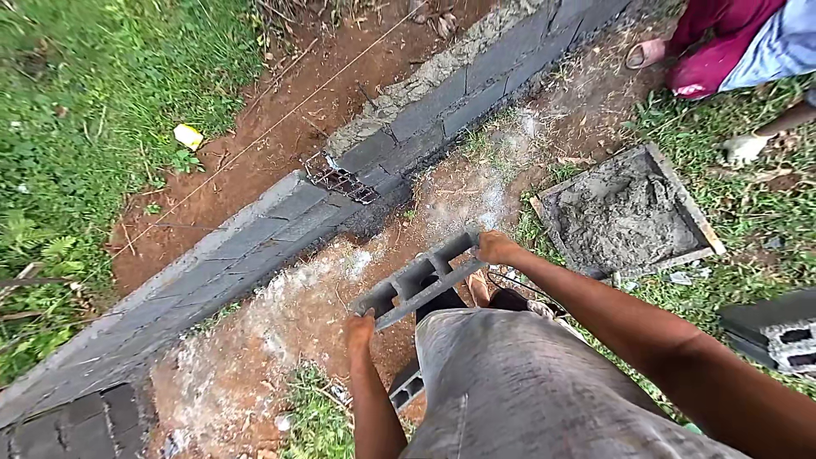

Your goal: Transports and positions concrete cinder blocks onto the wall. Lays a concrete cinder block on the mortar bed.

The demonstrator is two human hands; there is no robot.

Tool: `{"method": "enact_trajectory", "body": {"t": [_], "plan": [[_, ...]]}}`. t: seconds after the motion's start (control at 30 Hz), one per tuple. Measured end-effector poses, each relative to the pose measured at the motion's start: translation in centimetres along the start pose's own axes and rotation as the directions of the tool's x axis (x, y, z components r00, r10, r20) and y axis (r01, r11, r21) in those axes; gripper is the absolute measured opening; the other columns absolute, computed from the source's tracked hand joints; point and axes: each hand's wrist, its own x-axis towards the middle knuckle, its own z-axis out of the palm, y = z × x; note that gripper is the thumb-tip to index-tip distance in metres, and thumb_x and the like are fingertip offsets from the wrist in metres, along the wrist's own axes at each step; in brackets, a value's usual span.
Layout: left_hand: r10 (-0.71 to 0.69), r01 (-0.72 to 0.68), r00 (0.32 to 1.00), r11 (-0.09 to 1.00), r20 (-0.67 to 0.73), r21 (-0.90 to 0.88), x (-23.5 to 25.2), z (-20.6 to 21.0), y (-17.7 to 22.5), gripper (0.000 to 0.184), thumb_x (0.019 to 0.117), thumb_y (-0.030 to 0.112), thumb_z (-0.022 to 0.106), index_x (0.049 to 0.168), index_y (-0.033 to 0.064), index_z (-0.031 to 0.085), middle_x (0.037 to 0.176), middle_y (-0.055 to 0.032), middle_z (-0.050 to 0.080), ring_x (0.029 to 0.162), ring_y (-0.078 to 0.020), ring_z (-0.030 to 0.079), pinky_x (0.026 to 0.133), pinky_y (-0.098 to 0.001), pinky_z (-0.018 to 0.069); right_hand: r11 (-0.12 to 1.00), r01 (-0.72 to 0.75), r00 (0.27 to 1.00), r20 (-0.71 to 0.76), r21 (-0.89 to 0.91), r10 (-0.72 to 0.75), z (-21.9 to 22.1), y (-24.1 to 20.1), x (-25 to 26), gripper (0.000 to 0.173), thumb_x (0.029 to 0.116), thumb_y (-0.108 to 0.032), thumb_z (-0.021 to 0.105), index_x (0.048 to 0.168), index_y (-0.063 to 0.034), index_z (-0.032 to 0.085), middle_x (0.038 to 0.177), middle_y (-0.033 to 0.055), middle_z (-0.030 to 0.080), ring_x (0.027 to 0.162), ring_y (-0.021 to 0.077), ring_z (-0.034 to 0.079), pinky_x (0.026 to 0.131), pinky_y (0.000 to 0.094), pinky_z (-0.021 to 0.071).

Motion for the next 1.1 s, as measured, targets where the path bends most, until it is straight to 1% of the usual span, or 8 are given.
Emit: {"method": "enact_trajectory", "body": {"t": [0.2,0.27,0.37,0.6,0.7,0.87,1.0,1.1], "plan": [[0.044,-0.054,0.997,0.988,-0.07,-0.141,-1.5,-0.8,1.4,0.052,0.1033,0.032,0.062,0.138,-0.0061,0.055,0.135,-0.0285,0.06,0.131,-0.04,0.057,0.111,-0.0573,0.0428,0.999,0.023,0.998,-0.066,-0.023,-0.024,-1.2,-0.2,-1.5,0.046,0.1055,-0.034,0.054,0.123,0.0074,0.063,0.128,0.0298,0.063,0.127,0.0444,0.058,0.105,0.0629,0.0446],[0.09,-0.111,0.987,0.981,-0.134,-0.158,-2.2,-1.5,3.1,0.052,0.103,0.033,0.062,0.137,-0.0059,0.056,0.134,-0.0286,0.061,0.13,-0.0406,0.057,0.11,-0.0589,0.0432,0.999,0.049,0.99,-0.136,-0.009,-0.049,-2.8,0.1,-2.2,0.043,0.1044,-0.031,0.056,0.119,0.0079,0.064,0.124,0.03,0.065,0.123,0.0449,0.061,0.102,0.0635,0.046],[0.197,-0.237,0.955,0.957,-0.22,-0.17,-2.8,-3.1,6.6,0.048,0.1024,0.031,0.062,0.132,-0.0069,0.059,0.13,-0.0289,0.063,0.125,-0.0406,0.059,0.107,-0.0592,0.0452,0.993,0.115,0.954,-0.282,0.039,-0.099,-5.6,1.3,-2.1,0.04,0.1018,-0.031,0.062,0.107,0.0079,0.067,0.11,0.0306,0.068,0.109,0.0477,0.066,0.091,0.0678,0.05],[0.259,-0.314,0.926,0.932,-0.275,-0.18,-0.1,-6.5,16.8,0.047,0.1,0.034,0.064,0.122,-0.0075,0.063,0.122,-0.0293,0.065,0.119,-0.0418,0.062,0.103,-0.0612,0.0467,0.992,0.116,0.891,-0.447,0.053,-0.081,-15.7,0.1,0.2,0.041,0.1022,-0.031,0.061,0.114,0.0077,0.064,0.111,0.0323,0.066,0.111,0.0496,0.064,0.092,0.0696,0.049],[0.233,-0.281,0.942,0.941,-0.241,-0.186,3.7,-6.0,20.8,0.047,0.1017,0.034,0.063,0.123,-0.0081,0.062,0.124,-0.0299,0.064,0.121,-0.0414,0.06,0.104,-0.0594,0.0459,0.99,0.096,0.897,-0.44,0.106,-0.04,-18.1,-0.3,4.2,0.04,0.1029,-0.031,0.06,0.116,0.0074,0.063,0.111,0.0321,0.066,0.11,0.049,0.064,0.092,0.0688,0.0487],[0.176,-0.188,0.98,0.973,-0.096,-0.135,11.3,-4.4,26.5,0.048,0.1028,0.034,0.062,0.125,-0.0085,0.061,0.127,-0.0303,0.062,0.125,-0.0413,0.058,0.107,-0.0582,0.0441,0.992,0.001,0.942,-0.333,0.13,0.043,-21.2,-0.4,12.4,0.041,0.103,-0.029,0.06,0.116,0.0097,0.062,0.11,0.0334,0.066,0.109,0.05,0.065,0.092,0.0684,0.0495],[0.087,-0.087,0.996,0.996,0.019,-0.037,15.2,-3.9,29.9,0.049,0.1036,0.038,0.059,0.126,-0.0053,0.062,0.127,-0.0279,0.064,0.123,-0.0401,0.061,0.104,-0.0591,0.0461,0.989,-0.084,0.974,-0.201,0.119,0.106,-23.7,-0.7,17.7,0.043,0.1029,-0.029,0.061,0.12,0.0096,0.061,0.116,0.0336,0.065,0.115,0.0497,0.063,0.096,0.0686,0.0478],[0.053,-0.055,0.996,0.998,0.066,0.022,17.9,-3.8,32.5,0.046,0.1034,0.039,0.059,0.121,-0.0026,0.066,0.122,-0.0254,0.067,0.119,-0.0386,0.063,0.102,-0.0586,0.0478,0.988,-0.117,0.979,-0.156,0.102,0.132,-25.1,-0.6,21.8,0.045,0.1024,-0.031,0.062,0.122,0.0091,0.061,0.117,0.0333,0.065,0.116,0.0503,0.063,0.097,0.0696,0.0472]]}}
